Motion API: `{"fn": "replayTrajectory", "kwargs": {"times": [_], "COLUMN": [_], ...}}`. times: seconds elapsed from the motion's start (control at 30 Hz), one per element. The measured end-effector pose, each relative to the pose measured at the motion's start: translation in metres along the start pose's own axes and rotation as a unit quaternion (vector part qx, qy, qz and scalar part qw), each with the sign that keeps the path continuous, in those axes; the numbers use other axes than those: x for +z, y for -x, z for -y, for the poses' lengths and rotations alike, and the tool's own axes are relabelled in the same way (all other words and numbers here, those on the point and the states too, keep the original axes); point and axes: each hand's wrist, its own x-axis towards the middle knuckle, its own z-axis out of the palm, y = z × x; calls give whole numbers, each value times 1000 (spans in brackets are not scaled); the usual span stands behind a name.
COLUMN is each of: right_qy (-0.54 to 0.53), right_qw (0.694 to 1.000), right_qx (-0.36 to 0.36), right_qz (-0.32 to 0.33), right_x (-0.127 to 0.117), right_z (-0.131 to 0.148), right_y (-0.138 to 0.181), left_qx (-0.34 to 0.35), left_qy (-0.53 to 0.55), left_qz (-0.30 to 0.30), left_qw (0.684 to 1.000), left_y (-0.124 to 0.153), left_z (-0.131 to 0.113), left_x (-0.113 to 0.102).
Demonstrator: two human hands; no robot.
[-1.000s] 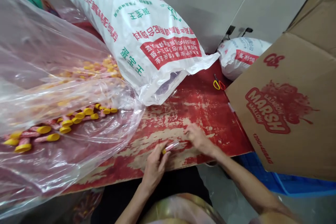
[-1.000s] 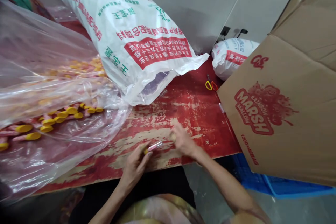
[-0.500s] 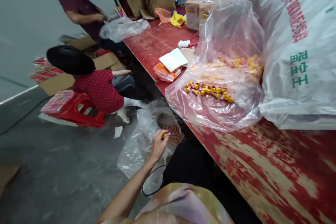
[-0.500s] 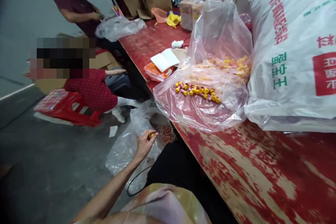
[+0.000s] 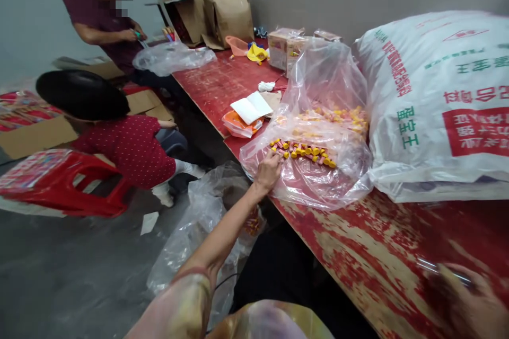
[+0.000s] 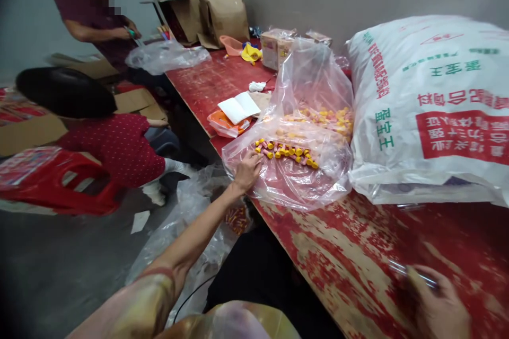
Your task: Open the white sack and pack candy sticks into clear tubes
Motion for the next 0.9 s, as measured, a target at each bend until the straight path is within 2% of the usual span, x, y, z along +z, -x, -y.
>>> {"fn": "replayTrajectory", "kwargs": {"times": [0.1, 0.2, 0.3, 0.37, 0.4, 0.43, 0.5, 0.57, 0.6, 0.67, 0.73, 0.8, 0.9], "right_qy": [-73, -210, -263, -281, -288, -295, -300, -283, -267, -225, -189, -154, -73], "right_qw": [993, 970, 950, 942, 940, 939, 940, 947, 952, 962, 969, 975, 980], "right_qx": [93, 86, 95, 93, 89, 83, 66, 38, 22, -3, -16, -41, -127], "right_qz": [28, 84, 142, 160, 161, 158, 149, 146, 149, 156, 160, 155, 134], "right_x": [2, 20, 32, 36, 39, 42, 49, 56, 58, 62, 63, 64, 67], "right_z": [-2, 0, 0, 0, 0, 2, 6, 12, 15, 20, 22, 22, 20], "right_y": [30, 41, 41, 43, 45, 47, 54, 62, 66, 74, 82, 89, 99], "left_qx": [42, 78, 68, 9, -34, -78, -148, -204, -230, -279, -316, -324, -275], "left_qy": [-49, -27, 22, 163, 268, 385, 577, 679, 707, 738, 747, 745, 711], "left_qz": [97, 130, 112, 75, 68, 78, 161, 217, 226, 210, 173, 152, 173], "left_qw": [993, 988, 991, 984, 960, 916, 787, 671, 629, 578, 558, 563, 624], "left_y": [-44, -62, -57, -40, -27, -12, 23, 56, 69, 91, 106, 116, 128], "left_z": [-3, -2, -5, -19, -30, -45, -81, -118, -134, -159, -175, -182, -186], "left_x": [20, 29, 24, 15, 11, 7, 5, 10, 15, 25, 32, 35, 32]}}
